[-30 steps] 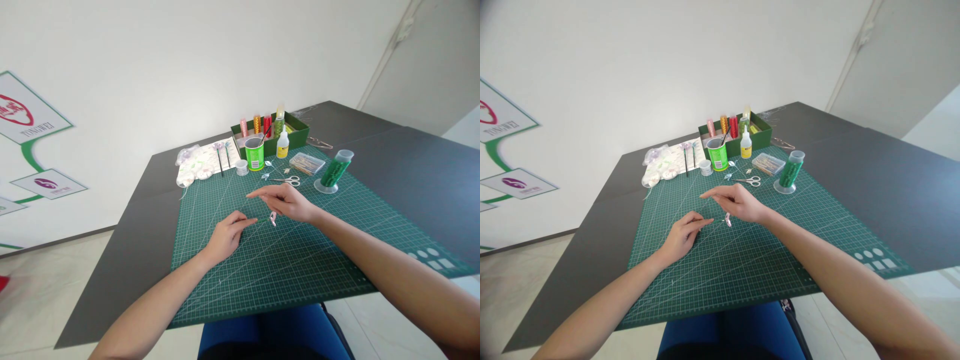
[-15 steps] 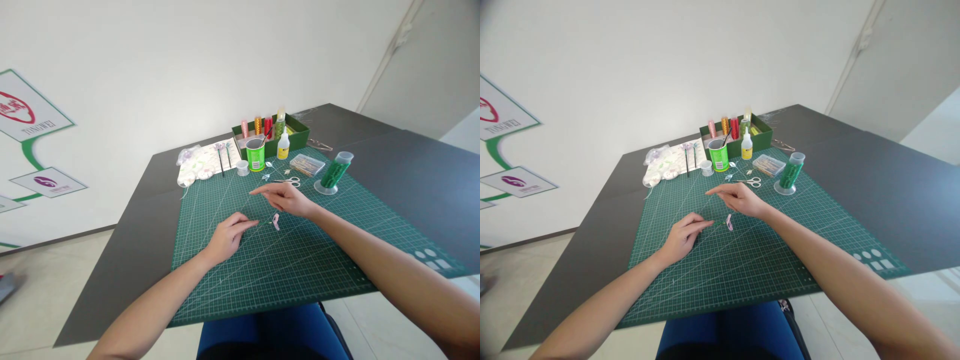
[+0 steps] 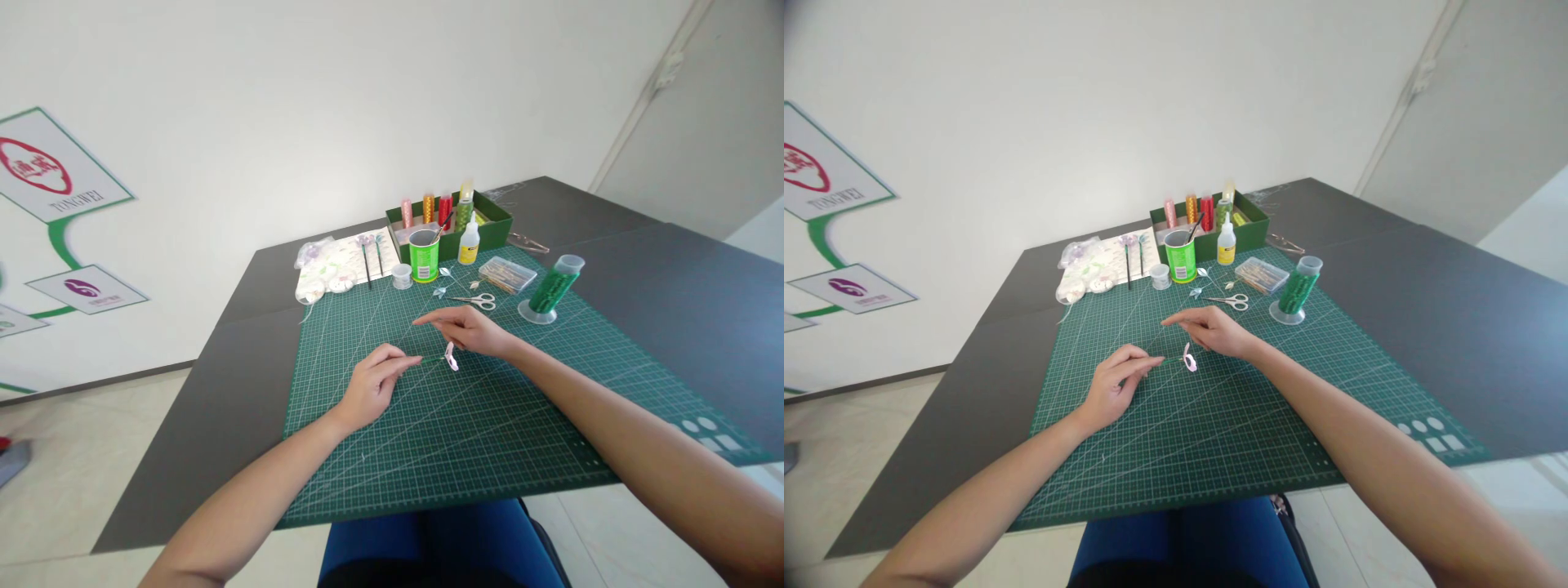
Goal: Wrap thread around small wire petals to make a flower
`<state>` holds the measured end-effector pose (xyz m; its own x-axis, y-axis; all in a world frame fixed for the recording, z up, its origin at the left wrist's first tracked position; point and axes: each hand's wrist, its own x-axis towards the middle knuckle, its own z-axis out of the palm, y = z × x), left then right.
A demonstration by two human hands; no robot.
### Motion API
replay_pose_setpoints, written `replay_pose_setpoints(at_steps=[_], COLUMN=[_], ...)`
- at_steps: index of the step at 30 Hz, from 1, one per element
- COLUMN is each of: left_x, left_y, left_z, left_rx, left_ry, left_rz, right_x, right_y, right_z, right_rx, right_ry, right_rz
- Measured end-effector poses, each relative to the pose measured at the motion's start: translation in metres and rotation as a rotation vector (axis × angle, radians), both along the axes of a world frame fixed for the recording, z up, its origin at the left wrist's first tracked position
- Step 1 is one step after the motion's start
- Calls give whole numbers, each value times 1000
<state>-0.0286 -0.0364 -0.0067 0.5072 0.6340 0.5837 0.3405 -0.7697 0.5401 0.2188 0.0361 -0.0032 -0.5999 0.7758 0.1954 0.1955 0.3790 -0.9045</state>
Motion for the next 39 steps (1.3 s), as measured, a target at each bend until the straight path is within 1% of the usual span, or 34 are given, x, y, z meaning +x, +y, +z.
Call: replay_pose_setpoints(at_steps=[4, 12, 22, 27, 32, 39], left_x=[0, -2, -2, -2, -3, -7], left_y=[0, 2, 5, 8, 13, 28], left_z=[2, 0, 0, 0, -3, -9], left_rx=[-13, -5, -35, -50, -69, -118], left_ry=[-33, -77, -150, -177, -192, -256], left_rz=[17, 61, 134, 155, 169, 233], right_x=[-1, -2, -5, -5, -4, -3], right_y=[0, -1, -6, -5, -3, -1], right_z=[-1, -1, 7, 2, -3, -6], right_rx=[0, 2, 93, 107, 89, 150], right_ry=[-22, -100, -187, -231, -285, -336], right_rz=[1, 26, 12, 42, 31, 51])
